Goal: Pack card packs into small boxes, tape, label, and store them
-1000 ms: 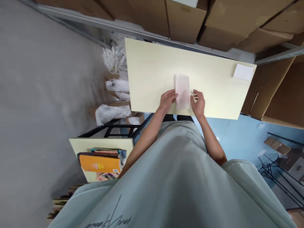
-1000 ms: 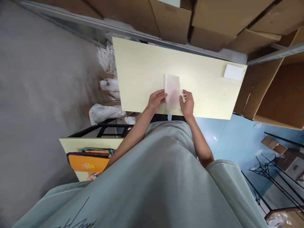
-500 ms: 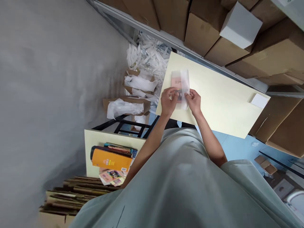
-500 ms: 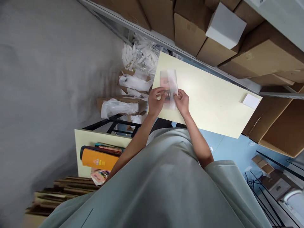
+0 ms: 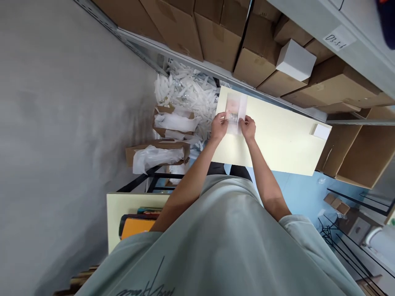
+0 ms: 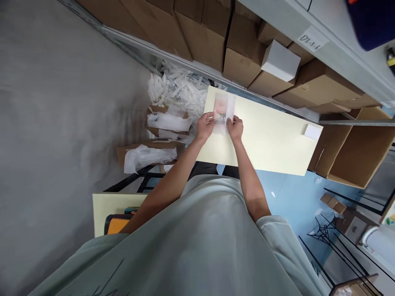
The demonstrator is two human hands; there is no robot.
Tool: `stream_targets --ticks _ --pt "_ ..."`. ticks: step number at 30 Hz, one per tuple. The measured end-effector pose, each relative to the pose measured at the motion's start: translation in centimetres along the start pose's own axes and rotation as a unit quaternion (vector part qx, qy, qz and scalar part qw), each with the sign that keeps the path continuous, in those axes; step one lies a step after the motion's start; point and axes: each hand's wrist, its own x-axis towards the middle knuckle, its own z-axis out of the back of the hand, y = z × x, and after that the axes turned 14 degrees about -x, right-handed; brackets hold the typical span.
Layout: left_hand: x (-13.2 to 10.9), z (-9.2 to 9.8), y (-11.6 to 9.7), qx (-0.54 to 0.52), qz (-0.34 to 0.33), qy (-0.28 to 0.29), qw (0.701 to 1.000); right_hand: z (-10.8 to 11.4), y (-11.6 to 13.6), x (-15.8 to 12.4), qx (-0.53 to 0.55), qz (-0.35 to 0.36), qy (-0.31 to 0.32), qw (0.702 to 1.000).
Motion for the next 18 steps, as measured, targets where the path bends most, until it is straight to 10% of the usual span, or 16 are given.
stream_targets --ticks 10,18 --pt "-12.4 1.8 -5.6 -0.065 -0.089 -0.016 0.994 10.1 2.8 -10.0 0.048 0.152 0.049 0.986" --pt "-28.9 8.3 -1.5 -0.150 -0.206 -0.179 0.950 12.1 5.3 -19.4 0.060 0.334 0.270 0.901"
